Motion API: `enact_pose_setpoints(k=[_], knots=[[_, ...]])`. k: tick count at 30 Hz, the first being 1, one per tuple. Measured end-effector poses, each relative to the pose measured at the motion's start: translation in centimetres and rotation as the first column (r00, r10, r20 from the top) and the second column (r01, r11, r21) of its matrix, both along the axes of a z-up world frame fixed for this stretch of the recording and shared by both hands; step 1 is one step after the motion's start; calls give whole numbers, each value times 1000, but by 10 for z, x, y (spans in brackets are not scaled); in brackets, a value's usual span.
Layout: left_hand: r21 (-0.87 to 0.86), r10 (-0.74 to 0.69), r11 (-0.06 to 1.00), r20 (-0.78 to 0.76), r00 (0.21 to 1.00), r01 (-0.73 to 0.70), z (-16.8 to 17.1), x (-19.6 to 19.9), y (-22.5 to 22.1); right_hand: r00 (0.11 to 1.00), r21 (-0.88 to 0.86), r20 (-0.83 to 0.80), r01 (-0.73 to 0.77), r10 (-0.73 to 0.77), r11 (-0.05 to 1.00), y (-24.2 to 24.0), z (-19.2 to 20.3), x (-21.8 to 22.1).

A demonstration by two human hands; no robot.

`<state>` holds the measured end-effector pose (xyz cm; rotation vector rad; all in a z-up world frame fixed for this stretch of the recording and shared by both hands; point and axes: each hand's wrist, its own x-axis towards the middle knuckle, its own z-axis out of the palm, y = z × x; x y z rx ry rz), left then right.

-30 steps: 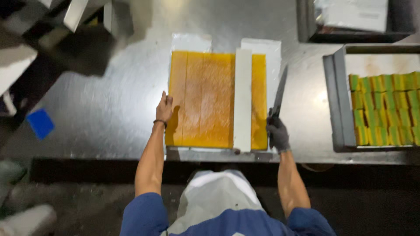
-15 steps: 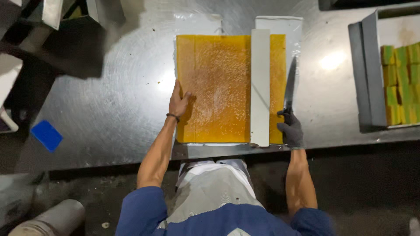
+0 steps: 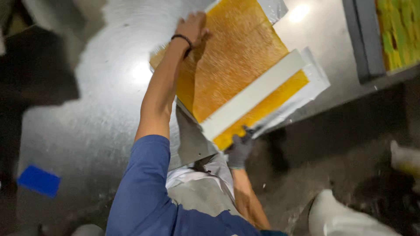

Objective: The person uses a knife and a white guide bar to slice a large layered cake into square pieces on a metal table, then picks up the sliced pieces by hand and places them into a tray.

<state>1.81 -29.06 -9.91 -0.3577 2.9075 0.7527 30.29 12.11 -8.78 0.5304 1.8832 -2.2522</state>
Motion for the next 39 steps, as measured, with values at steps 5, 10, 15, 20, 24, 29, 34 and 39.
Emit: enact_pose_setpoints(k=[5, 10, 15, 20, 24, 29, 34, 39], knots=[[-75, -106, 993, -235, 966, 91, 31, 5, 59, 996, -89, -36, -79, 76, 993, -31, 0, 41], [149, -89, 985, -12, 996, 90, 109, 98, 127, 990, -62, -77, -124, 119, 990, 11, 48, 40], [-55, -233, 972, -153, 960, 227, 113, 164, 218, 990, -214, -122, 44, -71, 976, 51, 74, 9], [-210, -166, 970, -209, 964, 121, 80, 158, 257, 971, -192, -239, -48, 1, 980, 90, 71, -34], [-244, -109, 968, -181, 977, 63, 93, 149, 269, 973, -265, -232, -80, 17, 961, 101, 75, -68], [-289, 4, 954, -247, 969, -77, 141, 167, 254, 958, -184, -233, -214, 169, 959, 114, 82, -84], [-45, 404, 913, -33, 914, -405, 181, 217, 204, 944, -117, -124, -320, 306, 940, 109, 90, -89], [82, 580, 809, 41, 813, -581, 175, 251, 179, 775, -35, 12, -631, 632, 775, 68, 109, -72]])
